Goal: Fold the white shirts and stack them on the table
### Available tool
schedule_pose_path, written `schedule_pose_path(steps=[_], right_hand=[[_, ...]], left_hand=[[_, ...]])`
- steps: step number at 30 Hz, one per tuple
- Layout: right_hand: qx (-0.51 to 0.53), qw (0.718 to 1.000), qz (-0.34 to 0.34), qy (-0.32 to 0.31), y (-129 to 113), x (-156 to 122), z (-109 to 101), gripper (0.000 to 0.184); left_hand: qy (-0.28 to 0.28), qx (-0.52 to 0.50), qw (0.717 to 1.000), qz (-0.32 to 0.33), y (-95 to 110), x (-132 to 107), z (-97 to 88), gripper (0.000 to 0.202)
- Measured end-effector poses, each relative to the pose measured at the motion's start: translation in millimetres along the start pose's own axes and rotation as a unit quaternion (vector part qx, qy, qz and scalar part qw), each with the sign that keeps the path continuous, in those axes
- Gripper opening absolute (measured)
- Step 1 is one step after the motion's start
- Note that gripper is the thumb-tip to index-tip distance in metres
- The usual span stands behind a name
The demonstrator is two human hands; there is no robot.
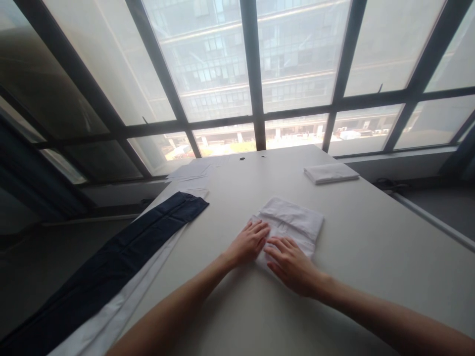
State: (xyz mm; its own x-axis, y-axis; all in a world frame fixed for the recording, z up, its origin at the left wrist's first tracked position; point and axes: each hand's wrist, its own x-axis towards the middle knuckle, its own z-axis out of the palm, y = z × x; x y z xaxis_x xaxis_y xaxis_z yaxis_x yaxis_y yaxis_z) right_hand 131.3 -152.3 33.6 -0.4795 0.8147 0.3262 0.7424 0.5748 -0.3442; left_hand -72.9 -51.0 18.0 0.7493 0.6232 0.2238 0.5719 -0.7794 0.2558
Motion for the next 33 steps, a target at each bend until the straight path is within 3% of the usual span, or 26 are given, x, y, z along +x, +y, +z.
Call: schedule_pose_path(steps=[5, 15, 18, 21, 24, 28, 30, 33], right_hand=[[-0.018, 0.997, 0.02, -0.07, 21, -10, 18, 0.063], [-0.013, 0.992, 0.035, -0.123, 28, -11, 6, 0.067], [-0.026, 0.992, 0.059, -0.106, 30, -13, 7, 0.066], [-0.039, 0.993, 0.067, -0.094, 30, -15, 12, 0.065], [-0.04, 0.994, 0.059, -0.088, 30, -16, 16, 0.064], [-0.033, 0.996, 0.05, -0.072, 34, -17, 19, 0.062], [-0.032, 0.997, 0.045, -0.062, 35, -17, 20, 0.061], [-0.031, 0.997, 0.034, -0.055, 36, -17, 21, 0.059]], left_hand=[[-0.032, 0.034, 0.999, -0.02, -8, 1, 9.9, 0.055], [-0.097, 0.054, 0.983, -0.147, -24, -9, -3.7, 0.064], [-0.081, 0.052, 0.978, -0.183, -29, -8, -5.6, 0.059], [-0.016, 0.067, 0.974, -0.217, -24, -6, -9.4, 0.054], [0.042, 0.075, 0.983, -0.16, -2, -4, -8.9, 0.051], [-0.018, 0.067, 0.995, -0.072, 27, -2, 4.3, 0.057], [-0.05, 0.069, 0.994, -0.063, 31, -2, 11.2, 0.063], [-0.056, 0.08, 0.993, -0.064, 28, -3, 16.1, 0.063]])
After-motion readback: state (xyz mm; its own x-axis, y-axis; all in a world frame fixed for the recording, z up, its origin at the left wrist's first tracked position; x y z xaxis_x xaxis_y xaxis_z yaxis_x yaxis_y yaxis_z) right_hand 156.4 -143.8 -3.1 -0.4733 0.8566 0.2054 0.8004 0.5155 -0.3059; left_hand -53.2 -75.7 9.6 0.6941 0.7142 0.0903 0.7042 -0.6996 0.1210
